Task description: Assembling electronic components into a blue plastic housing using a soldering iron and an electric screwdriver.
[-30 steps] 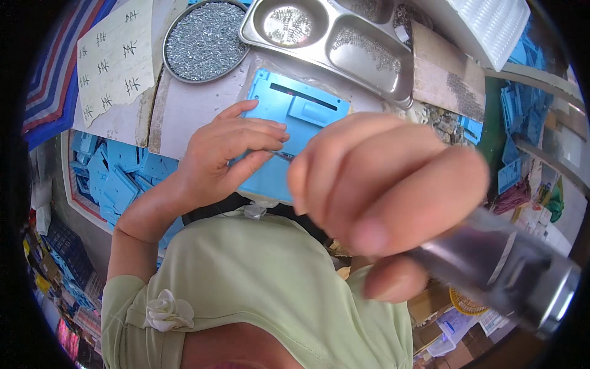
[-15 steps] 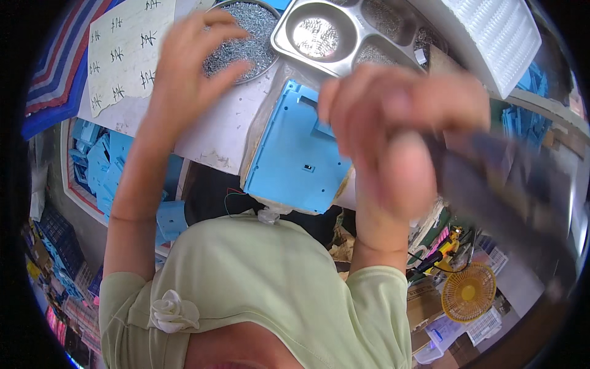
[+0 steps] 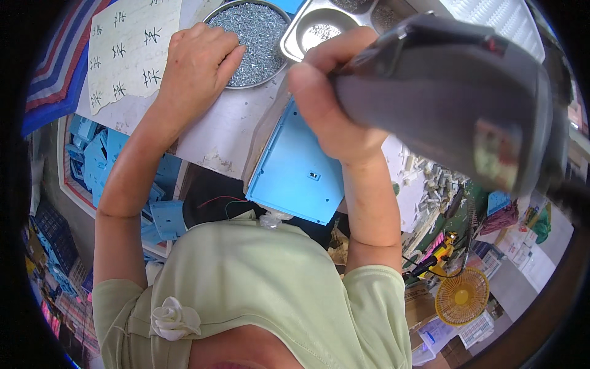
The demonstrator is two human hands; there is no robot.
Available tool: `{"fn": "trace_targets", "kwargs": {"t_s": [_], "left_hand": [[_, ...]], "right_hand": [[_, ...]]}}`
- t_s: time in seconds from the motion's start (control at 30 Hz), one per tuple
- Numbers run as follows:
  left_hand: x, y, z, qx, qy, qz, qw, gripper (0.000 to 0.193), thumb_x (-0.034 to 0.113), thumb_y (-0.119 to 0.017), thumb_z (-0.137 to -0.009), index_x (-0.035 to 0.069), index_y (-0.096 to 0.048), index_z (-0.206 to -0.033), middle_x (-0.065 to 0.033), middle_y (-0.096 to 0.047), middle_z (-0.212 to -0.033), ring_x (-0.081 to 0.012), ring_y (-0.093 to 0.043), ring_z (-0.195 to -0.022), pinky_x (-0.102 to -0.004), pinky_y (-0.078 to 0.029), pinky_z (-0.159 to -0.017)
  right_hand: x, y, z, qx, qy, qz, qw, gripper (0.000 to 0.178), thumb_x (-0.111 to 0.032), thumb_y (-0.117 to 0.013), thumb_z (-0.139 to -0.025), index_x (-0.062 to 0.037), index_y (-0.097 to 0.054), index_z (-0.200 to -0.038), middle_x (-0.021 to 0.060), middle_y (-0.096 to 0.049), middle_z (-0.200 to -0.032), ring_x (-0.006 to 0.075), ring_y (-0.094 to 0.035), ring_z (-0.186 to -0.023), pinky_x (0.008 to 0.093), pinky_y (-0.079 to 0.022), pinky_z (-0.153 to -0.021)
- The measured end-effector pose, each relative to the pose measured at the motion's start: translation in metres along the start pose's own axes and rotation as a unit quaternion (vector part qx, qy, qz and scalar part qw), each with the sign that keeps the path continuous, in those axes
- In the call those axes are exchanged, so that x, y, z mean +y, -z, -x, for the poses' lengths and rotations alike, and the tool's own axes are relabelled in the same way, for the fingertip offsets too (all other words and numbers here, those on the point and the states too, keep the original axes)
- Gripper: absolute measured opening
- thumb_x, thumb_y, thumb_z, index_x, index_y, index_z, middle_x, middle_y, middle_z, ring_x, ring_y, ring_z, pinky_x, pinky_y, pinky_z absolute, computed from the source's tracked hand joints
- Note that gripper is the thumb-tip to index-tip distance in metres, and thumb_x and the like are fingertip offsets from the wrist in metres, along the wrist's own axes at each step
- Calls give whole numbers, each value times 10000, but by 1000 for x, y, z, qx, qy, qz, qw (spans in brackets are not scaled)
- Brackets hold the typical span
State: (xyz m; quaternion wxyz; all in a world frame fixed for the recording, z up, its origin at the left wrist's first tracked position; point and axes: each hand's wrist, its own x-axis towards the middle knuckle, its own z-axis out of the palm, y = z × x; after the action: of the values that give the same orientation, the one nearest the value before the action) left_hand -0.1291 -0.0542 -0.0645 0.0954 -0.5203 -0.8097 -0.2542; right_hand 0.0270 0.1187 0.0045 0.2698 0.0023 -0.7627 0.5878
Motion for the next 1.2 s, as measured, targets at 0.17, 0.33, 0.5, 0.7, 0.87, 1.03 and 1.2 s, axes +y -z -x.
{"fn": "trace_targets", "kwargs": {"t_s": [0.17, 0.33, 0.5, 0.7, 0.87, 1.03, 1.2], "left_hand": [[-2, 7, 2, -42, -8, 69, 997, 140, 208, -708, -918, 88, -654, -872, -38, -633, -859, -242, -597, -918, -409, -392, -915], [10, 21, 14, -52, -6, 111, 992, 103, 153, -748, -869, 98, -666, -896, -29, -638, -864, -242, -601, -907, -403, -392, -901], [33, 26, 25, -3, -38, 185, 982, 111, 172, -749, -855, 141, -700, -949, -1, -674, -912, -226, -627, -897, -410, -392, -867], [62, 21, 49, 34, -54, 294, 954, 203, 57, -777, -802, 115, -721, -989, -7, -704, -962, -209, -613, -833, -383, -365, -843], [72, 18, 59, 66, -38, 318, 945, 205, 55, -795, -774, 125, -719, -951, 4, -705, -920, -199, -601, -787, -388, -355, -824], [70, 22, 60, 67, -62, 296, 951, 198, 71, -806, -767, 122, -715, -935, 5, -701, -899, -200, -601, -760, -388, -358, -816], [67, 27, 68, 82, -102, 290, 948, 134, 78, -787, -806, 102, -713, -915, -5, -683, -822, -214, -606, -712, -383, -396, -775]], "right_hand": [[-5, -5, -3, 27, -38, -80, 996, 72, -83, -550, -983, -58, -492, -950, 29, -471, -601, 141, -450, -543, 368, -446, -585], [-25, -6, 9, -26, 5, -177, 984, 88, -104, -561, -966, -70, -481, -950, 43, -494, -601, 145, -440, -526, 368, -453, -579], [-13, -14, 15, -27, 12, -118, 993, 178, -150, -617, -984, -63, -465, -950, 50, -491, -604, 143, -438, -527, 361, -445, -567], [-39, -4, 13, -9, 6, -159, 987, 244, -170, -689, -961, -44, -538, -1105, 44, -590, -698, 125, -526, -592, 301, -467, -584], [-65, 4, 9, -143, 64, -257, 954, 280, -337, -562, -1049, -122, -511, -1221, -55, -538, -686, 89, -468, -579, 300, -434, -604], [-65, -7, 19, -127, 36, -243, 961, 265, -347, -562, -1057, -118, -510, -1180, -42, -542, -688, 99, -492, -589, 301, -440, -608], [-71, -17, 30, -104, 9, -247, 963, 261, -328, -587, -1045, -96, -513, -1138, -26, -531, -653, 114, -482, -549, 322, -441, -571]]}}
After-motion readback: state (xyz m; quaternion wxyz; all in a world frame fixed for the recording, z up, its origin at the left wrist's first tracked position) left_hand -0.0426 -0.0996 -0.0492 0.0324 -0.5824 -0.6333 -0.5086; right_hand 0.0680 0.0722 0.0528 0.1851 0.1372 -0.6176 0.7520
